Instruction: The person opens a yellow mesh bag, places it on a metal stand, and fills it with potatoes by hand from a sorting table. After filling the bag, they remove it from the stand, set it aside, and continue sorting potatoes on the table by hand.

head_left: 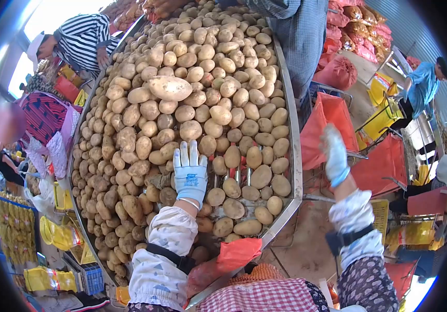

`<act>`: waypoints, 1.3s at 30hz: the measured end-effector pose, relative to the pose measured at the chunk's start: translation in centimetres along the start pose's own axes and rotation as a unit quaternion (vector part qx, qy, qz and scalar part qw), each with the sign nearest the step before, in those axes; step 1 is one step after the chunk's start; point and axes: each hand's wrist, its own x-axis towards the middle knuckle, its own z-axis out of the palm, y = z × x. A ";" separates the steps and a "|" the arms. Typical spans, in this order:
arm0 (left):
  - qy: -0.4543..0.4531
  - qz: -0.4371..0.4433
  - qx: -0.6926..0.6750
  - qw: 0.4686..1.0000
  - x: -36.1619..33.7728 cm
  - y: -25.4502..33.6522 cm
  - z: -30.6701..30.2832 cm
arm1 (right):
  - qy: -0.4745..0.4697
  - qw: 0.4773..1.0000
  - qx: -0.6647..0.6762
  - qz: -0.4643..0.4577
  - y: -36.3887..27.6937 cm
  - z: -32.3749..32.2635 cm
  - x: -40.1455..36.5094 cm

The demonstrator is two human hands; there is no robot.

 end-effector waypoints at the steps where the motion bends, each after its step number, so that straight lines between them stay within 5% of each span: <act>1: 0.000 -0.003 0.000 1.000 -0.2 0.1 -0.1 | -0.026 0.999 -0.034 0.006 -0.1 1.6 -2.7; 3: 0.030 -0.054 -0.003 0.998 -1.1 0.4 -0.3 | -0.112 0.993 0.031 -0.005 1.0 2.6 -6.7; 7: 0.000 -0.091 -0.076 0.993 -0.7 0.9 -1.4 | -0.125 0.991 0.022 0.047 0.2 3.3 -13.2; 11: -0.062 -0.070 0.026 0.995 2.0 0.5 0.1 | -0.145 0.986 0.019 0.077 0.2 3.7 -15.5; 15: 0.044 -0.015 0.074 0.996 1.8 -0.3 0.3 | -0.186 0.977 0.033 0.099 0.1 4.7 -16.6; 19: 0.105 -0.173 -0.310 0.929 -2.7 1.4 -3.6 | -0.269 0.928 0.159 0.204 -0.4 6.9 -17.1; 21: 0.005 -0.099 -0.429 0.898 -3.9 4.2 -7.5 | -0.223 0.895 0.269 0.277 -0.1 9.6 -17.4; 23: 0.081 -0.004 -0.409 0.909 -5.3 6.8 -7.3 | -0.234 0.900 0.249 0.272 -0.4 11.5 -16.9; 27: 0.121 -0.282 -0.063 0.950 -3.4 -1.4 -1.2 | -0.245 0.888 0.239 0.308 1.4 11.4 -15.1; 32: 0.054 -0.057 -0.169 0.982 -4.2 -4.7 0.1 | -0.227 0.853 0.295 0.366 3.3 10.7 -15.7; 33: 0.053 -0.053 -0.174 0.982 -4.2 -5.5 0.1 | -0.219 0.854 0.301 0.364 3.8 10.5 -15.6; 34: 0.023 -0.073 -0.184 0.980 -4.3 -7.0 0.3 | -0.284 0.800 0.384 0.363 3.7 10.9 -15.2; 35: -0.013 -0.087 -0.204 0.975 -4.5 -6.9 0.8 | -0.170 0.829 0.390 0.364 3.5 10.8 -15.8; 36: -0.086 -0.081 -0.159 0.980 -3.9 -7.0 -0.3 | -0.160 0.829 0.387 0.369 1.7 11.5 -16.0; 39: -0.086 -0.098 -0.177 0.975 -2.5 -7.1 -0.5 | -0.147 0.820 0.399 0.384 0.5 11.9 -16.4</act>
